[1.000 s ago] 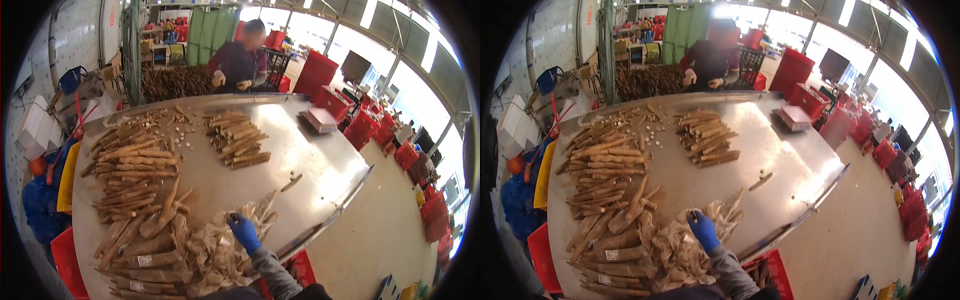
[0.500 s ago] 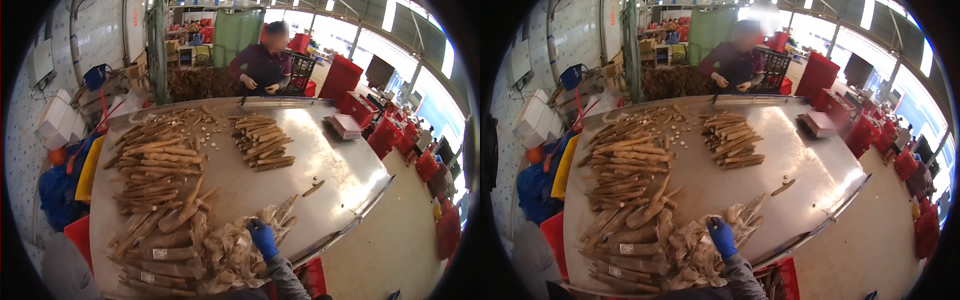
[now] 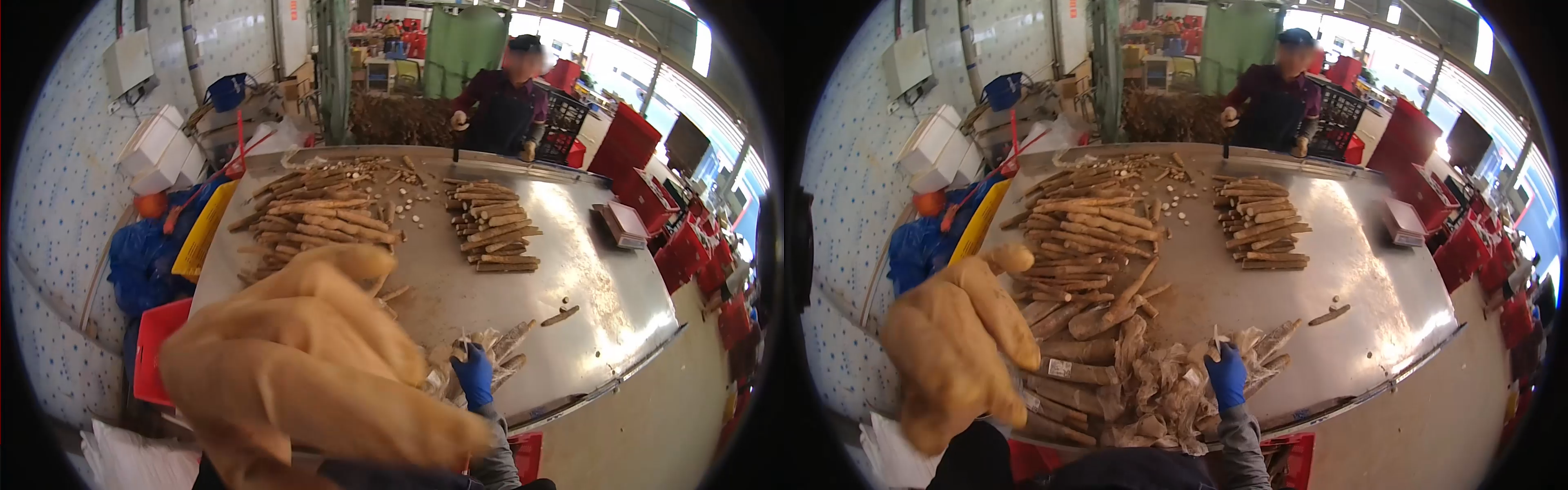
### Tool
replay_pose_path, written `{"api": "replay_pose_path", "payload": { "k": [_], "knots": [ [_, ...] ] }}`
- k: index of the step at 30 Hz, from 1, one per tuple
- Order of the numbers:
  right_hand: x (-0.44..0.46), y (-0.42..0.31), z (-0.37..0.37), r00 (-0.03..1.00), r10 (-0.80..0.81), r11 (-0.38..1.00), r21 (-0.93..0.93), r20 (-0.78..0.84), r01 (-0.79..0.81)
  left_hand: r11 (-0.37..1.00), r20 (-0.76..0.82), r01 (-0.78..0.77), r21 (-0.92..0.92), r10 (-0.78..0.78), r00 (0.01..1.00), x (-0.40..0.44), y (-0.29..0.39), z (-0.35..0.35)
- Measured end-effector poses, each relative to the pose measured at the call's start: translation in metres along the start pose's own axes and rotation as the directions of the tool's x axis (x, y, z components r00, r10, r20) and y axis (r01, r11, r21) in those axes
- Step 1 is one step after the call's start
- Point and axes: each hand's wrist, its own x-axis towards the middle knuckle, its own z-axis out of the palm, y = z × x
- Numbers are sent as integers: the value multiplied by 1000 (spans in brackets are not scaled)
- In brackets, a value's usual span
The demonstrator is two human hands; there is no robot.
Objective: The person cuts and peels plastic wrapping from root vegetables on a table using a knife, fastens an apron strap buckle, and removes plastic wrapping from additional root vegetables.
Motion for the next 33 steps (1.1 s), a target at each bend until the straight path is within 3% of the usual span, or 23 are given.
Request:
{"api": "replay_pose_path", "payload": {
  "k": [3,5,6,7,12,18,24,27,29,31,33],
  "knots": [
    [0,2,9,991,133,991,2,-19,-133,993,84,57,-100,-48,995,4,5,15],
    [3,0,-1,997,66,995,69,31,-68,981,139,63,-184,-38,990,5,-3,29],
    [1,14,7,999,48,867,495,17,-50,972,175,62,-228,-21,984,7,-5,38],
    [-1,28,14,996,77,839,537,42,-88,961,195,72,-268,-19,981,9,-10,44],
    [1,25,25,992,103,960,255,77,-119,878,324,130,-460,30,945,20,-31,81],
    [5,18,33,992,92,963,244,91,-112,715,446,234,-659,122,886,29,-38,134],
    [10,14,28,978,200,963,171,66,-209,677,548,333,-656,124,827,2,-39,116],
    [9,38,46,990,137,981,134,24,-139,687,587,366,-627,108,803,-8,-39,111],
    [13,40,50,972,227,968,94,62,-232,699,594,381,-606,78,801,-11,-41,106],
    [15,71,73,985,146,980,125,90,-156,696,596,392,-602,64,801,-13,-42,105],
    [8,67,67,962,262,947,173,74,-272,687,593,397,-609,62,802,-15,-43,105]
  ]
}}
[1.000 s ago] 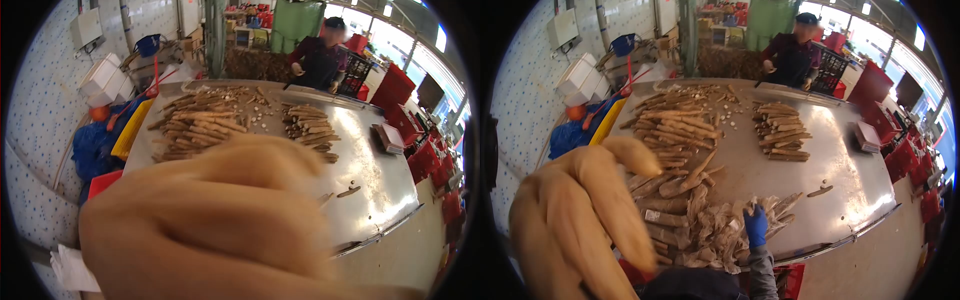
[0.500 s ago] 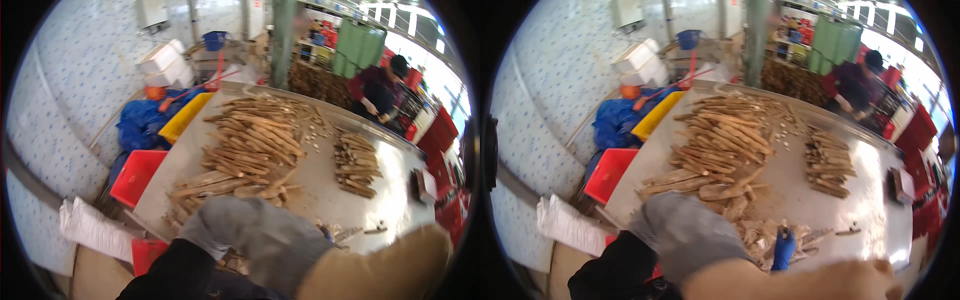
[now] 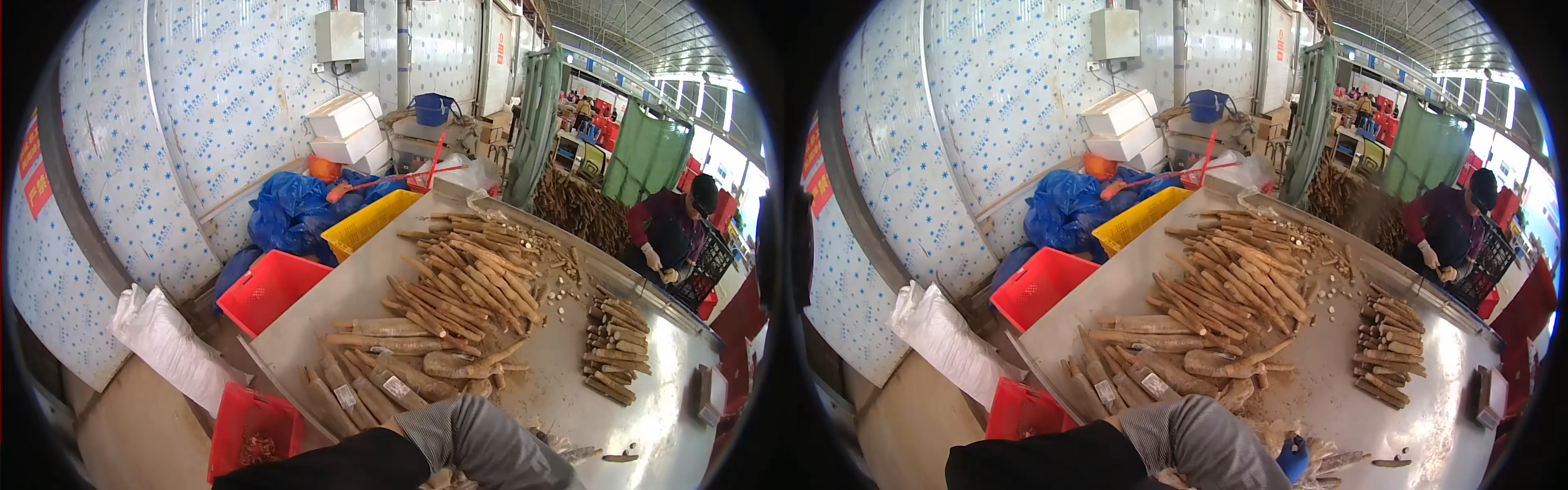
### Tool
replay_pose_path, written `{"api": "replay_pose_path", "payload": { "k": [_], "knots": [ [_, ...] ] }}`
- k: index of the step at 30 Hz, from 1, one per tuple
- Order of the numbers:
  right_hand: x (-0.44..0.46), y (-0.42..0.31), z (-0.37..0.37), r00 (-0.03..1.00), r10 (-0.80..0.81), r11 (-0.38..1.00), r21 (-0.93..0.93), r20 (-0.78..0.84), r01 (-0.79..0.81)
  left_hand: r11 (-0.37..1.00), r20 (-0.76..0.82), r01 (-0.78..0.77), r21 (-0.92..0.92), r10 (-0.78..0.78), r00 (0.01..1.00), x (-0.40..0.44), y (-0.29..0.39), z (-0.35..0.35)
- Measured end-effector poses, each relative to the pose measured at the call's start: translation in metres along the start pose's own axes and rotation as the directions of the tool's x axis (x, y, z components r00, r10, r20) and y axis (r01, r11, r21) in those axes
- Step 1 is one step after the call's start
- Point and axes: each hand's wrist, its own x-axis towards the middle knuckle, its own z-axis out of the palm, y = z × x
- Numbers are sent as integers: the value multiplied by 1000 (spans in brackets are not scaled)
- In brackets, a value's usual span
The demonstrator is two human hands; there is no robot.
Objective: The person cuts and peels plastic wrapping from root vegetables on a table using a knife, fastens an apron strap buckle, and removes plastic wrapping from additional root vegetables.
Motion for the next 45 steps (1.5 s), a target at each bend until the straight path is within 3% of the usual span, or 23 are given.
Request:
{"api": "replay_pose_path", "payload": {
  "k": [1,7,9,10,11,12,14,15,17,18,19,21,23,24,25,26,27,29,32,34,36,45],
  "knots": [
    [-3,-6,-2,988,-149,987,-62,-40,147,1000,9,-4,-3,4,1000,-1,0,0],
    [-20,-64,-28,994,-100,995,-24,47,102,997,48,12,-79,-8,999,-3,1,-2],
    [-22,-67,-28,994,31,996,84,101,-40,992,50,37,-120,-32,998,-10,1,-5],
    [-24,-71,-29,994,24,997,64,107,-31,989,43,57,-139,-52,998,-15,1,-7],
    [-26,-72,-28,990,-85,988,135,116,69,984,25,85,-156,-82,996,-22,4,-11],
    [-17,-41,-11,980,-40,920,390,194,-40,980,-7,110,-165,-113,994,-33,5,-16],
    [-26,-43,-10,975,4,977,208,222,-51,972,-122,157,-175,-180,976,-58,4,-26],
    [-26,-21,0,978,-50,978,211,204,6,968,-194,176,-179,-210,958,-70,3,-32],
    [-26,21,12,977,-204,979,38,59,202,980,-410,194,-34,-191,892,-99,-17,-36],
    [-35,-25,-9,982,-100,952,-272,163,142,935,-482,307,-179,-355,801,-113,-25,-40],
    [-37,-33,-14,983,-137,948,-273,120,165,857,-523,398,-326,-514,679,-127,-34,-43],
    [-36,-24,-19,970,-244,939,-246,25,242,819,-711,574,-16,-413,570,-151,-49,-49],
    [-28,-18,-27,987,75,997,-37,142,-70,829,-790,502,248,-128,600,-155,-17,-47],
    [-28,-23,-31,994,19,997,-76,109,-11,796,-796,468,385,29,605,-150,13,-43],
    [-26,-28,-33,999,-32,979,-201,32,37,821,-848,403,405,173,500,-149,39,-34],
    [-24,-34,-35,995,-92,943,-324,-39,74,638,-690,303,708,532,490,-152,61,-30],
    [-24,-44,-39,996,-83,965,-251,-33,72,644,-693,301,703,527,491,-151,89,-20],
    [-20,-40,-38,963,-266,942,-226,-48,249,276,-301,134,952,758,578,-141,158,4],
    [-23,-62,-37,982,-187,966,-180,1,184,-188,175,-41,981,786,594,-135,210,32],
    [-24,-65,-30,982,-188,968,-172,-5,184,-347,347,-117,930,732,587,-132,218,44],
    [-26,-70,-26,972,-235,962,-142,-5,232,-388,403,-160,908,701,588,-131,213,46],
    [-34,-95,-22,985,-168,980,-101,38,171,-291,384,-251,923,695,607,-128,182,28]
  ]
}}
